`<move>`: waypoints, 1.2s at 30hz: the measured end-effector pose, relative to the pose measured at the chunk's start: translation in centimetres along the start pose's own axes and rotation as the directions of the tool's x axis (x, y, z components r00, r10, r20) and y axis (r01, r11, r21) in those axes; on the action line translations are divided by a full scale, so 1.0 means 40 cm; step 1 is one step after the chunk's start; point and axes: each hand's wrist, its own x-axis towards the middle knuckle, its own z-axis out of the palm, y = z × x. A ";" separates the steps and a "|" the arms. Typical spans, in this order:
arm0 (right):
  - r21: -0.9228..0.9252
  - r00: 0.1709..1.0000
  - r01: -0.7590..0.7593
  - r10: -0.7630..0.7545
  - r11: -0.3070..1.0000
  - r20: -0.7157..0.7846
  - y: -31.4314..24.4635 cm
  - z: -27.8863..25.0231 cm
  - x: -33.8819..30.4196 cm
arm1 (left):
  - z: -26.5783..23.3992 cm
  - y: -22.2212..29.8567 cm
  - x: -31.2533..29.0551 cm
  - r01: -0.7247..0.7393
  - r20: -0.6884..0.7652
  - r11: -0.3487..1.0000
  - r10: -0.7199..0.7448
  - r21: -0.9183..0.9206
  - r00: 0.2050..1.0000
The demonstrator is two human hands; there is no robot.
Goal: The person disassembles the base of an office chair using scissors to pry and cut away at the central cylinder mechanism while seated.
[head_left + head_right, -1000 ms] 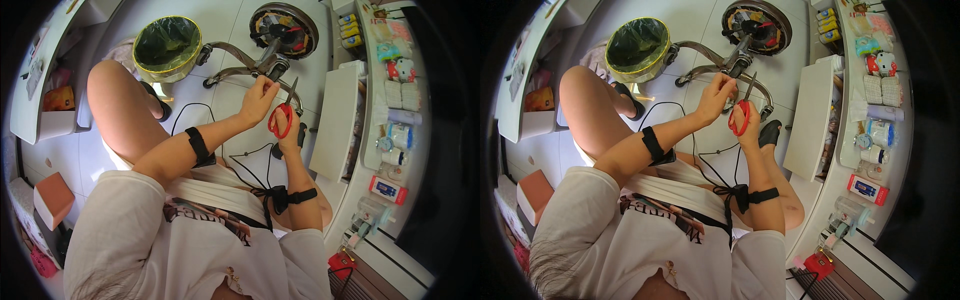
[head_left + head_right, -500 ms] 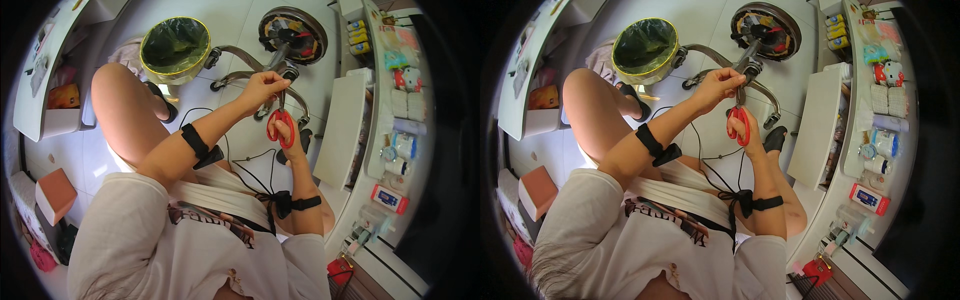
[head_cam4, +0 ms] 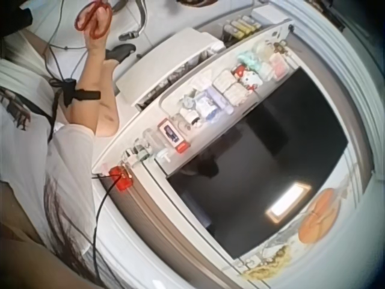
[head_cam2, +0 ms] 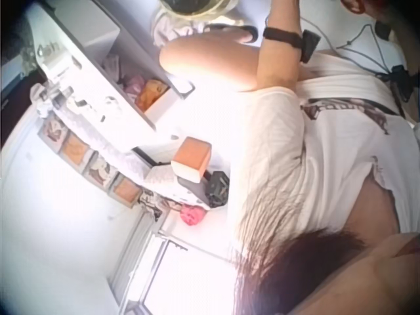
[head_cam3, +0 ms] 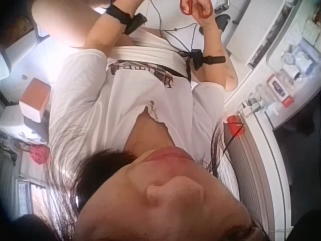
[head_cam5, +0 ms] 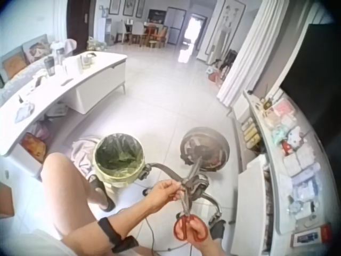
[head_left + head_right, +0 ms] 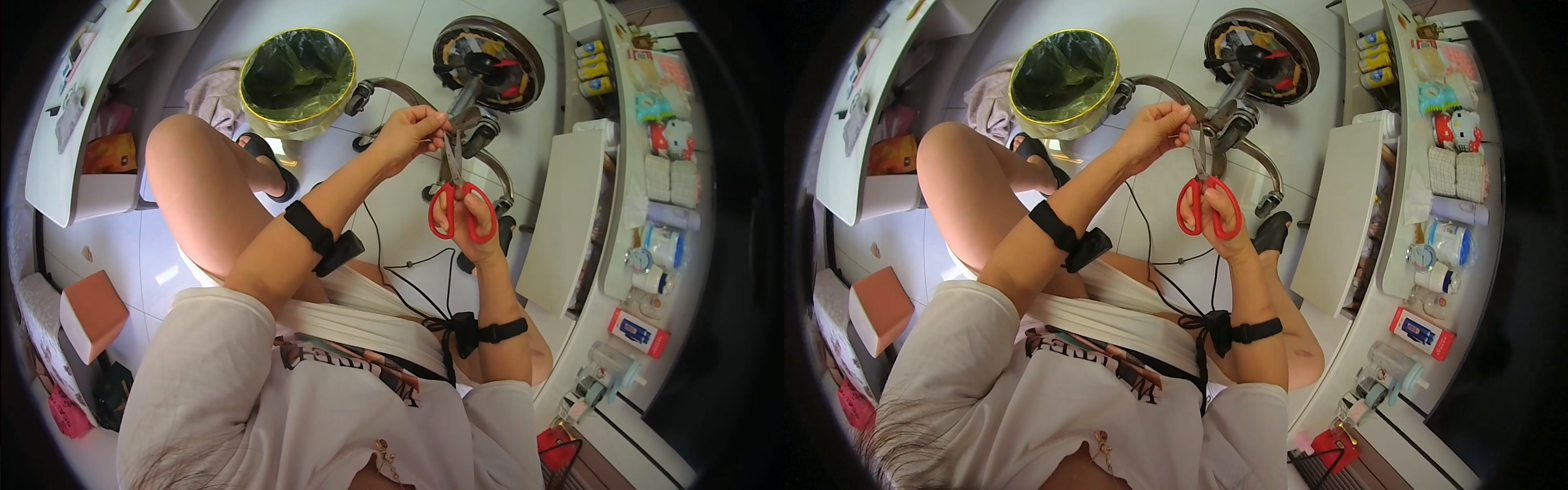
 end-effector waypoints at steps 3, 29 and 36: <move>0.026 1.000 0.018 -0.018 1.000 0.007 0.004 0.002 -0.002 | -0.018 0.021 0.015 -0.043 -0.123 0.996 0.053 0.077 0.991; 0.038 0.914 0.273 -0.247 0.961 -0.322 -0.017 -0.101 -0.064 | -0.211 0.031 0.148 0.113 -0.307 0.571 0.255 0.813 0.917; -0.014 0.896 0.183 -0.173 0.983 -0.409 -0.038 -0.077 -0.069 | 0.086 -0.076 0.121 0.297 -0.100 0.804 -0.288 0.515 0.952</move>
